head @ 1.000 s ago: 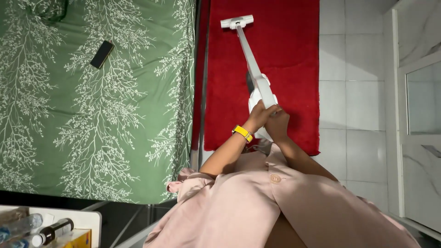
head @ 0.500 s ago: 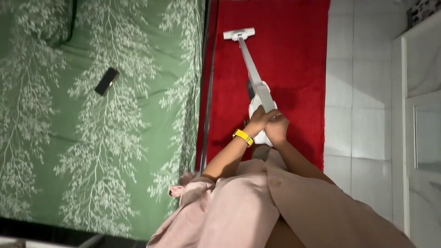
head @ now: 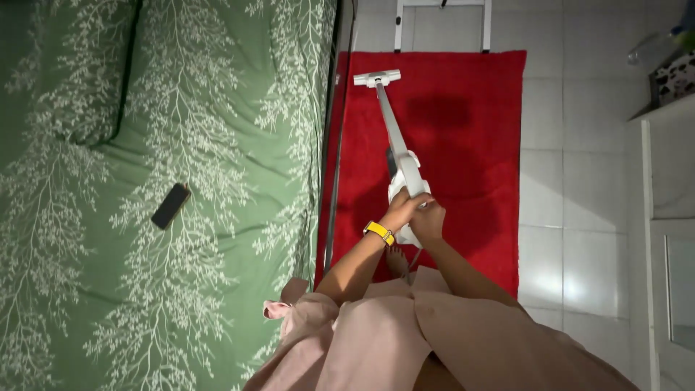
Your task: The person uses a corded stick vacuum to clean a tiled floor and a red rug in a bedroom. They move the vacuum head back and forth across the surfaces, managing the power cord with their left hand. The person briefly picks up a small blue object from the rug and places it on the bed.
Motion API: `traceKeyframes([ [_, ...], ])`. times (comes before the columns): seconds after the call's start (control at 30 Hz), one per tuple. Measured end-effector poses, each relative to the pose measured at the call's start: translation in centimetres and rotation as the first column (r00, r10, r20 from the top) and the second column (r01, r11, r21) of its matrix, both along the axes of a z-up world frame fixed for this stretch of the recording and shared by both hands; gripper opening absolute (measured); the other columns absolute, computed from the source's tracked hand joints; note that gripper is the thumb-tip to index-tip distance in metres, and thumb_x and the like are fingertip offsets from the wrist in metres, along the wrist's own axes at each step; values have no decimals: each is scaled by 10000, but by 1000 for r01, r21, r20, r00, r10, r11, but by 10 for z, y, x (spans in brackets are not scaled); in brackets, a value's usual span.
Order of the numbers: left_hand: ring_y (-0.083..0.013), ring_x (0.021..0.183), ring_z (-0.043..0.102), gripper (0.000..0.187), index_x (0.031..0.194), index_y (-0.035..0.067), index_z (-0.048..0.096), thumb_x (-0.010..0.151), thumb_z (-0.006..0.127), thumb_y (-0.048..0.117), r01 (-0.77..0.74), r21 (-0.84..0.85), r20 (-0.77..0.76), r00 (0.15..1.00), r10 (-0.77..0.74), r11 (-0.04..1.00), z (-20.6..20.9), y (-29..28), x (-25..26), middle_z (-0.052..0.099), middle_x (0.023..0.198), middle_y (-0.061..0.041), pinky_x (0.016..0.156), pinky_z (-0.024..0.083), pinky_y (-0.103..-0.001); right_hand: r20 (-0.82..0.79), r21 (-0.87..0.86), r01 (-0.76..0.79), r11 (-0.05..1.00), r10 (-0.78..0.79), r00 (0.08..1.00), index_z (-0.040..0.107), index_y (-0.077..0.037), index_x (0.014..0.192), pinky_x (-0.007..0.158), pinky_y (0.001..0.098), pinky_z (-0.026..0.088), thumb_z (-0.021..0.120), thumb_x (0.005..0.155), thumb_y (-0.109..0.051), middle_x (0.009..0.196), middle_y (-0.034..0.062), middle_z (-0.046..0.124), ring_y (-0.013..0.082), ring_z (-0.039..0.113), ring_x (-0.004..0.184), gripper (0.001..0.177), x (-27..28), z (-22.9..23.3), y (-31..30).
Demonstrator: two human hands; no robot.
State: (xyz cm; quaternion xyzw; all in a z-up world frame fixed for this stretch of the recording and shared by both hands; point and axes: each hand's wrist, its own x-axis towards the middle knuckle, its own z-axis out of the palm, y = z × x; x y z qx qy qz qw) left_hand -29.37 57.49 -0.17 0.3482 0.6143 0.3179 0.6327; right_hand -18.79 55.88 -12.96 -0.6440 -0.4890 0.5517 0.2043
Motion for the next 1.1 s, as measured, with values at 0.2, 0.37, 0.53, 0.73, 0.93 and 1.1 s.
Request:
traceKeyframes([
  [0.2, -375, 1323, 507, 871, 1300, -82, 549, 694, 771, 503, 29, -60, -4, 1000, -30, 998, 21, 54, -23, 565, 1313, -293, 1092, 406, -466, -15, -3, -16, 1000, 16, 1000, 677, 26, 693, 557, 372, 572, 764, 782, -335, 558, 145, 671, 244, 703, 575, 382, -26, -6, 52],
  [0.37, -372, 1411, 434, 1093, 1448, -114, 423, 662, 775, 558, 26, -152, 29, 999, -21, 988, 23, 73, -32, 479, 1445, -307, 1163, 350, -461, -13, -45, -12, 999, 11, 1000, 678, 25, 687, 559, 372, 572, 766, 781, -338, 555, 143, 671, 243, 703, 576, 385, -34, -12, 71],
  [0.53, -370, 1378, 469, 1126, 1504, -65, 380, 661, 807, 547, 34, -238, 25, 999, -29, 971, 22, 71, -43, 434, 1481, -291, 1081, 449, -443, -6, -70, -10, 998, 9, 1000, 680, 23, 679, 562, 373, 572, 768, 780, -343, 552, 141, 670, 241, 703, 577, 390, -41, -13, 74],
  [0.73, -265, 796, 630, 804, 1283, -4, 539, 709, 819, 485, -24, -201, 9, 1000, 26, 979, -55, 52, -59, 604, 1153, -222, 428, 471, -364, -13, -59, -22, 998, 21, 1000, 682, 21, 672, 565, 373, 572, 771, 778, -347, 549, 139, 670, 239, 704, 578, 394, -54, -6, 63],
  [0.93, -341, 1055, 631, 924, 1384, -13, 493, 712, 783, 552, 50, -224, -93, 993, -73, 973, -60, 26, -56, 558, 1329, -288, 540, 554, -399, -24, -55, -29, 998, 28, 999, 683, 20, 664, 568, 373, 572, 773, 777, -352, 545, 137, 670, 237, 704, 579, 399, -57, -1, 33],
  [1.1, -339, 1053, 620, 924, 1385, -13, 482, 725, 781, 560, 58, -209, -91, 993, -78, 976, -65, -8, -49, 553, 1316, -281, 525, 549, -359, -26, -51, -38, 998, 36, 999, 685, 18, 659, 570, 373, 572, 775, 776, -356, 543, 135, 669, 236, 705, 580, 402, -48, 3, -1],
])
